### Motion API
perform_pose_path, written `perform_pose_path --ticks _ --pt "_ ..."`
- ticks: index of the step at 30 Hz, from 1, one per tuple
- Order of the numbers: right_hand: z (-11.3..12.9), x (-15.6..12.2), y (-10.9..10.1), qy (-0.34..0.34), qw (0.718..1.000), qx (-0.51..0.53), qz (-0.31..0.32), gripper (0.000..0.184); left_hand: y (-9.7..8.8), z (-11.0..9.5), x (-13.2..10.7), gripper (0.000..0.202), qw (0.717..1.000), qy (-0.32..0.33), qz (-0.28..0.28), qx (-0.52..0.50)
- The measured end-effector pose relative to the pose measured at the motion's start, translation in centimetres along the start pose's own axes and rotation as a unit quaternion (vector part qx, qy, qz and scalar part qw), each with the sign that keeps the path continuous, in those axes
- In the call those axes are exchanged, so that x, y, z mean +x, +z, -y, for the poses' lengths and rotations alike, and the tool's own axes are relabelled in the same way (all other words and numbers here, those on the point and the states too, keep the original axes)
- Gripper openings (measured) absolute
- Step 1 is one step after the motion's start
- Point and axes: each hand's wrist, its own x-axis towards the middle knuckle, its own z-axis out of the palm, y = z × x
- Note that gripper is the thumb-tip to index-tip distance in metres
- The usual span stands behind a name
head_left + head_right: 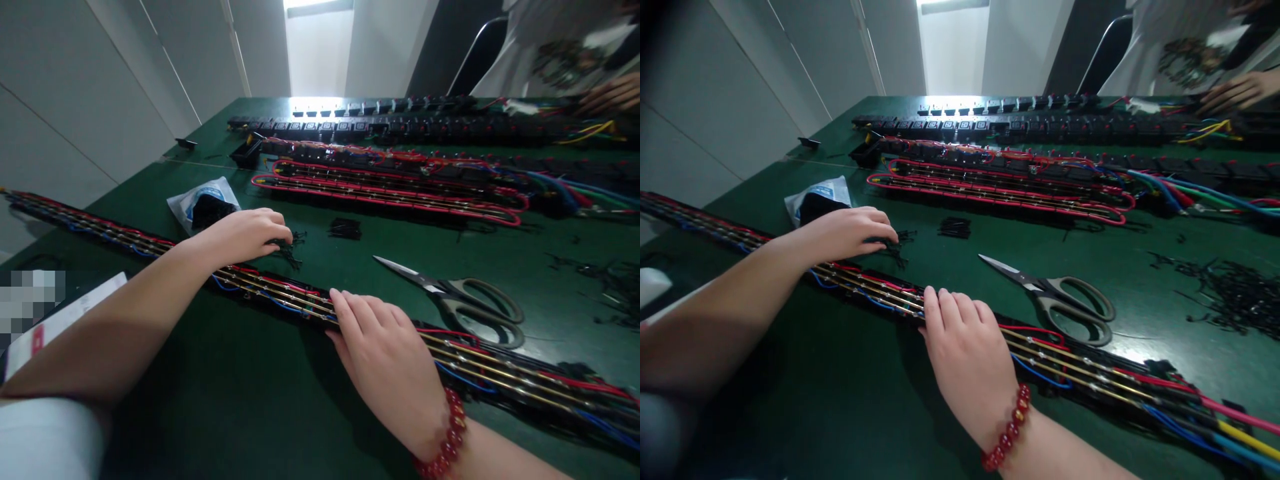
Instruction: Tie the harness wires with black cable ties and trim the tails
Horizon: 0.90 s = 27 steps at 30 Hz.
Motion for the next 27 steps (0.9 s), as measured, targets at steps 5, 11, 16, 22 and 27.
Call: perform_pose_path --ticks 5,11,16,22,27 --pt "0.0 -0.1 0.0 0.001 1.000 0.000 0.013 0.037 -0.5 -1.3 1.0 0.027 0.998 0.014 0.030 0.054" --pt "-0.1 -0.1 -0.3 0.004 1.000 0.004 0.020 0.039 0.5 -0.9 0.3 0.021 0.997 0.031 0.005 0.067" --pt "-0.1 -0.1 -0.5 0.002 1.000 0.000 0.029 0.039 1.0 -0.4 0.4 0.022 0.997 0.047 -0.017 0.052" --pt "-0.1 -0.1 -0.6 -0.001 1.000 -0.001 0.026 0.038 0.5 0.0 0.1 0.023 1.000 -0.004 -0.021 0.002" --pt "-0.1 0.0 -0.5 -0.004 1.000 0.004 0.015 0.037 -0.1 1.0 -0.3 0.016 0.998 -0.059 0.023 -0.021"
